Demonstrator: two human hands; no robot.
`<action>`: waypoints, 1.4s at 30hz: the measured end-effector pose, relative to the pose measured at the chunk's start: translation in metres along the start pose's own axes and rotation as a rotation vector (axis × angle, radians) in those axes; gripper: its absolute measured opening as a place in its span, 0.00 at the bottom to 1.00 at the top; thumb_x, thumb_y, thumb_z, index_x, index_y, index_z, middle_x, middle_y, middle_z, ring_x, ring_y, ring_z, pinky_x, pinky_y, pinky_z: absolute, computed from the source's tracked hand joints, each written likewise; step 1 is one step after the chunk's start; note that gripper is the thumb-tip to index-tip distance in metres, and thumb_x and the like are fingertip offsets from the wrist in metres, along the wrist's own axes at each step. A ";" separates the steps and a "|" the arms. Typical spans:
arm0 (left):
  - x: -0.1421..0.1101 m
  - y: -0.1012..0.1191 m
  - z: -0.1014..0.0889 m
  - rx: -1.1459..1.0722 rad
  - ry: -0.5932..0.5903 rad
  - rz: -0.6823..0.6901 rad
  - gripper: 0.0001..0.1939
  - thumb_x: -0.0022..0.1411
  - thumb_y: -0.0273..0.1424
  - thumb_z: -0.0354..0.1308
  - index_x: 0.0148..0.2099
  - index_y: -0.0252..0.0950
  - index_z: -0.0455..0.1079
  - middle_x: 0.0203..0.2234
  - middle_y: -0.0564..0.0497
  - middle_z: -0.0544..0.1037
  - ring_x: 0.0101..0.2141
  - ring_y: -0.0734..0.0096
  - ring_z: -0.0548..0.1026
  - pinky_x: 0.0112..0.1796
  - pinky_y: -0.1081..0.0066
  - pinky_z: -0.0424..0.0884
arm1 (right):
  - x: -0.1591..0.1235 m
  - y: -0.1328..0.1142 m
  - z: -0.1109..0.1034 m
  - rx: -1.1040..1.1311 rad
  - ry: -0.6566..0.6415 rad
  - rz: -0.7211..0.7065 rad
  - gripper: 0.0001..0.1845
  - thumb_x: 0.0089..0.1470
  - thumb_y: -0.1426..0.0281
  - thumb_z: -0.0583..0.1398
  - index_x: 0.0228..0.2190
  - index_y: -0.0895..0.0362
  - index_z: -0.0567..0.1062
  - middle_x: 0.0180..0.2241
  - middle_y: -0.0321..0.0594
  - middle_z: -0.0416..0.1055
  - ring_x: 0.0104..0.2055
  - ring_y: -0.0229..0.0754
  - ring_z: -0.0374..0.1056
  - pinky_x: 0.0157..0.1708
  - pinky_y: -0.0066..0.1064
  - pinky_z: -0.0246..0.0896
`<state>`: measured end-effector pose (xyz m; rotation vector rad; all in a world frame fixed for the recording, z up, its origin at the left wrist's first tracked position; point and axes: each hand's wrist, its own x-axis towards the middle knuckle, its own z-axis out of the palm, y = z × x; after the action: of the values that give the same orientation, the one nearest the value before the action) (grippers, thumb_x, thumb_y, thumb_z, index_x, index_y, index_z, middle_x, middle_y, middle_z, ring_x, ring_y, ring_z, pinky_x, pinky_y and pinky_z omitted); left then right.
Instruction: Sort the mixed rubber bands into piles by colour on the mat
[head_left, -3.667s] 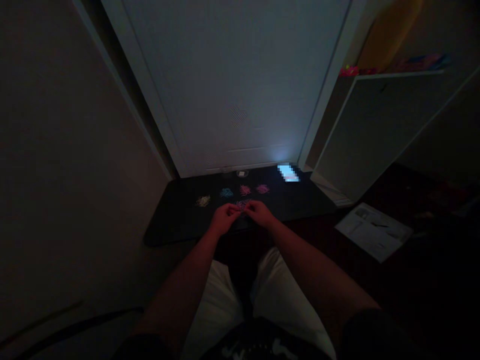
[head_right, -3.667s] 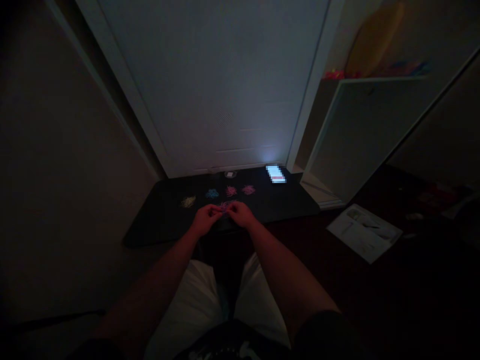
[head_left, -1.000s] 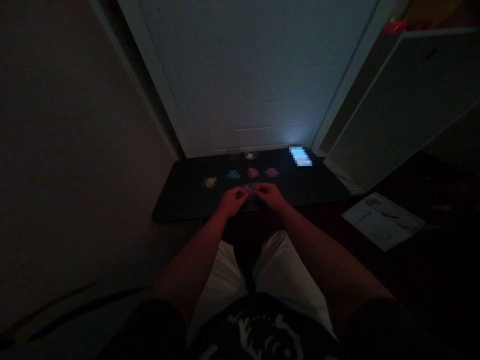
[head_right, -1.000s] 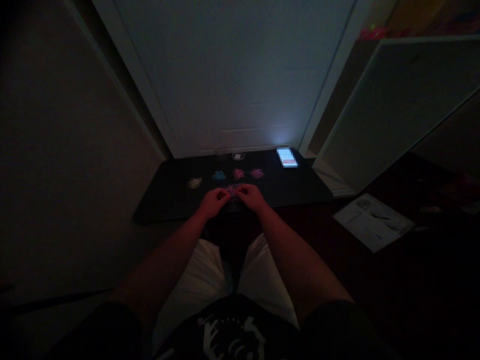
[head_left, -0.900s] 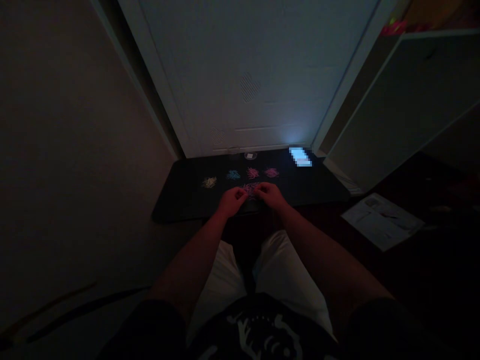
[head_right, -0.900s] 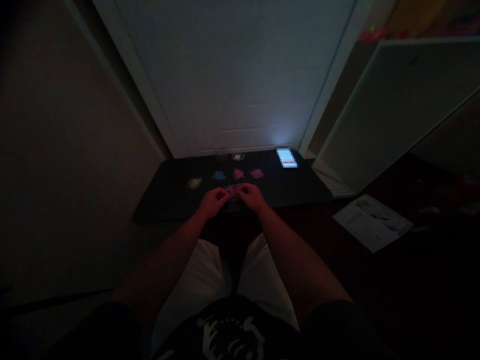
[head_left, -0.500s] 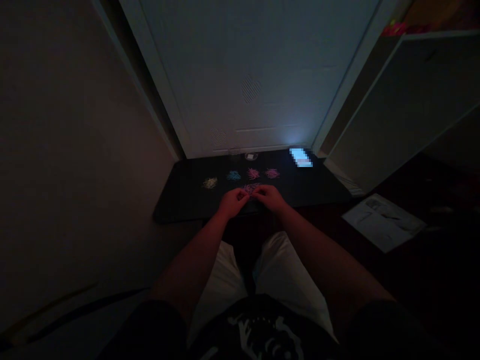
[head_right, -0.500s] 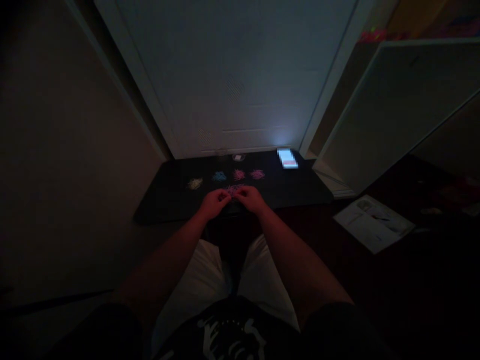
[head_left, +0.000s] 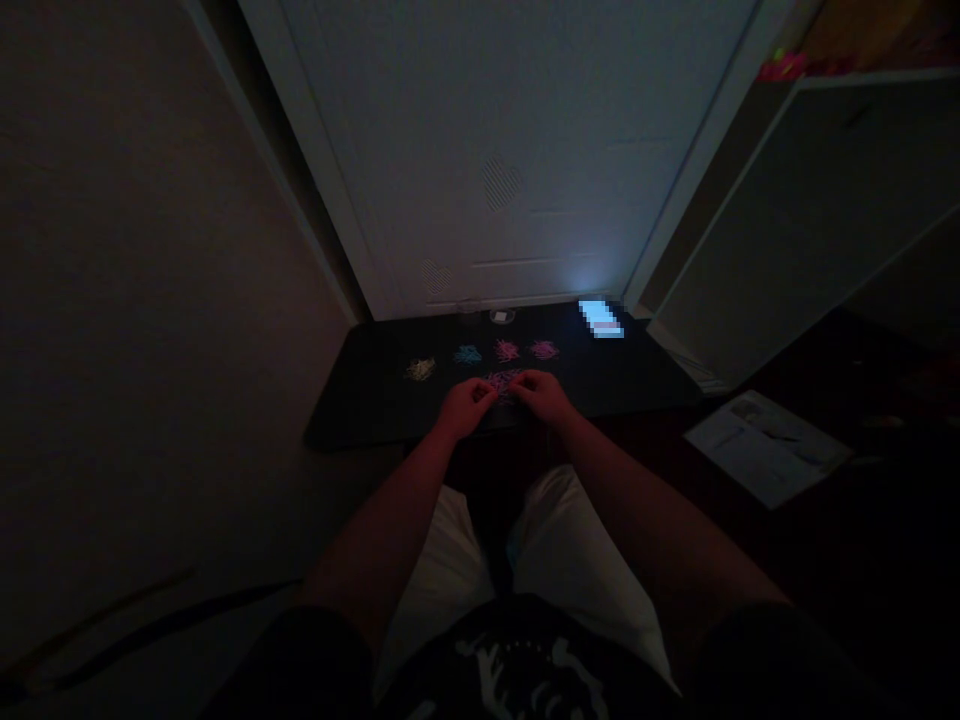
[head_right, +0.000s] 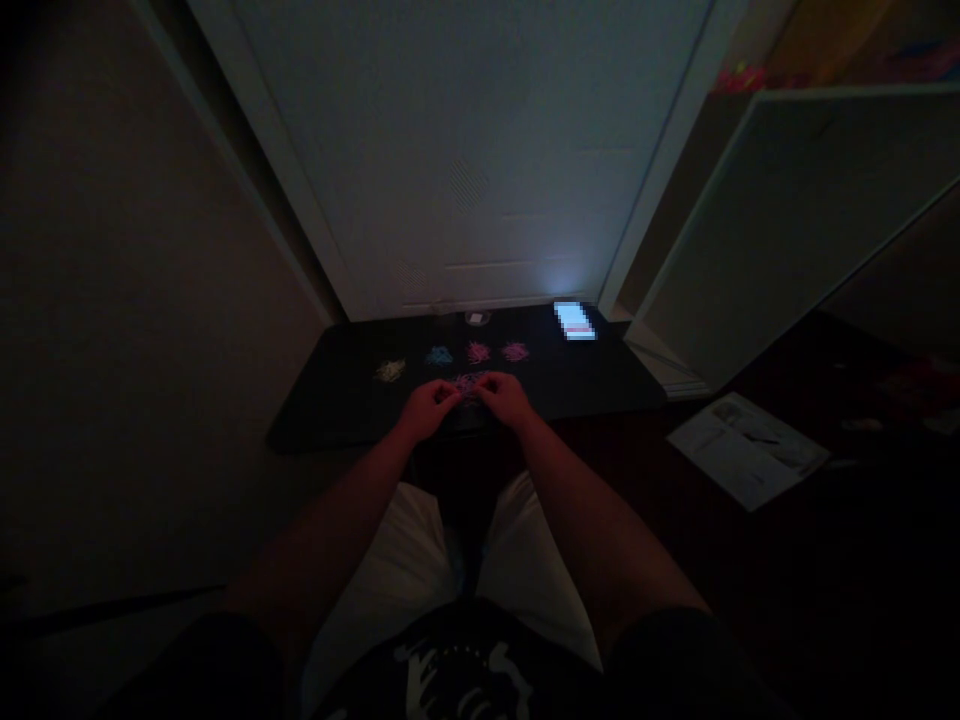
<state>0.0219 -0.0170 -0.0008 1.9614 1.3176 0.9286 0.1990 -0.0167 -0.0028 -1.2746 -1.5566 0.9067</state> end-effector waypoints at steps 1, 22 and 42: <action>0.000 0.000 0.000 -0.007 0.001 -0.002 0.11 0.54 0.37 0.54 0.33 0.35 0.70 0.27 0.51 0.75 0.28 0.73 0.70 0.31 0.73 0.65 | 0.000 0.001 0.000 0.008 0.001 0.005 0.11 0.41 0.63 0.58 0.21 0.59 0.70 0.19 0.33 0.66 0.21 0.33 0.59 0.24 0.26 0.54; 0.000 -0.002 -0.003 -0.114 0.077 -0.054 0.09 0.54 0.36 0.55 0.32 0.34 0.69 0.24 0.53 0.73 0.26 0.74 0.69 0.29 0.74 0.65 | 0.014 0.019 -0.027 -0.186 0.388 -0.004 0.12 0.44 0.63 0.58 0.26 0.59 0.76 0.27 0.42 0.72 0.30 0.42 0.66 0.32 0.33 0.60; 0.013 -0.015 -0.001 -0.345 0.378 -0.110 0.06 0.55 0.29 0.53 0.36 0.33 0.66 0.31 0.50 0.73 0.33 0.74 0.71 0.36 0.73 0.67 | 0.016 0.014 -0.033 -0.494 0.273 -0.004 0.14 0.51 0.66 0.54 0.37 0.59 0.73 0.28 0.42 0.71 0.29 0.41 0.64 0.32 0.32 0.58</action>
<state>0.0169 0.0001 -0.0088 1.4839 1.3402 1.4160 0.2338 0.0013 -0.0024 -1.6582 -1.6103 0.3265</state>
